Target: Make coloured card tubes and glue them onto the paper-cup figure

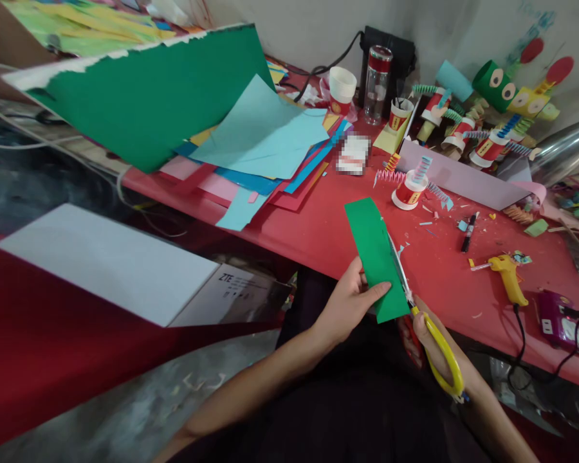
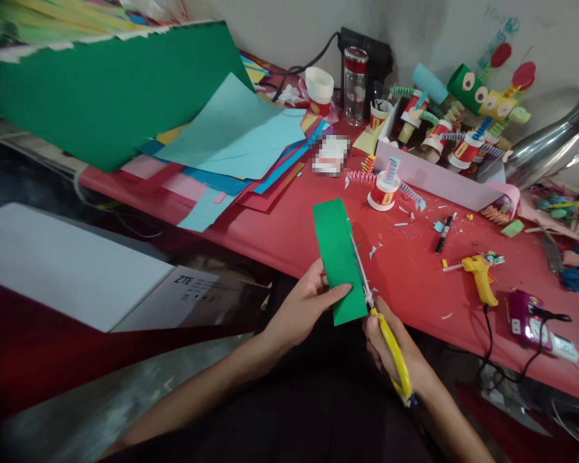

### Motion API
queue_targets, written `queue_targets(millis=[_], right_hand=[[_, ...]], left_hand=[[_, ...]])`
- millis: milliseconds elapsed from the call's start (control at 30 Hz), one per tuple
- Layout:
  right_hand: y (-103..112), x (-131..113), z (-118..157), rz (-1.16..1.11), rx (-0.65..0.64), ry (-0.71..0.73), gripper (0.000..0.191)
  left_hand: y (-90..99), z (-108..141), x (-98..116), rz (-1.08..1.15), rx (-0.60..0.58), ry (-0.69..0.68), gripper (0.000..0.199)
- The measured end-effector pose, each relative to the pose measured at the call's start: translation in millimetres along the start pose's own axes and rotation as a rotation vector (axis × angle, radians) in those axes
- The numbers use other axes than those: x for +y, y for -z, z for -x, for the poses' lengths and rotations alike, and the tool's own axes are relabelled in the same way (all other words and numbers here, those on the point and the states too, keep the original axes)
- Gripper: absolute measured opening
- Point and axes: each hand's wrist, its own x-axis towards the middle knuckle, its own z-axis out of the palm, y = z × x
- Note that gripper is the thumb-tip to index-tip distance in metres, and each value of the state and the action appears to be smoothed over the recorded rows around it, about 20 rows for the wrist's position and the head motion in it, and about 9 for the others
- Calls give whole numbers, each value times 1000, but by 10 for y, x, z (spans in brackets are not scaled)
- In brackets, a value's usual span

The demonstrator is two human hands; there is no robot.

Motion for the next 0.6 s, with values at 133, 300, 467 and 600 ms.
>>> queue_targets(millis=[133, 300, 467, 600], right_hand=[[-29, 54, 7, 4, 25, -21, 57], [-43, 109, 30, 26, 64, -44, 59], [-33, 110, 30, 63, 44, -94, 57], [-37, 148, 22, 73, 59, -91, 57]], left_hand=[[5, 62, -60, 0, 4, 11, 42], [7, 56, -91, 14, -7, 19, 42], [2, 55, -102, 18, -6, 26, 45], [7, 53, -107, 20, 0, 46, 46]])
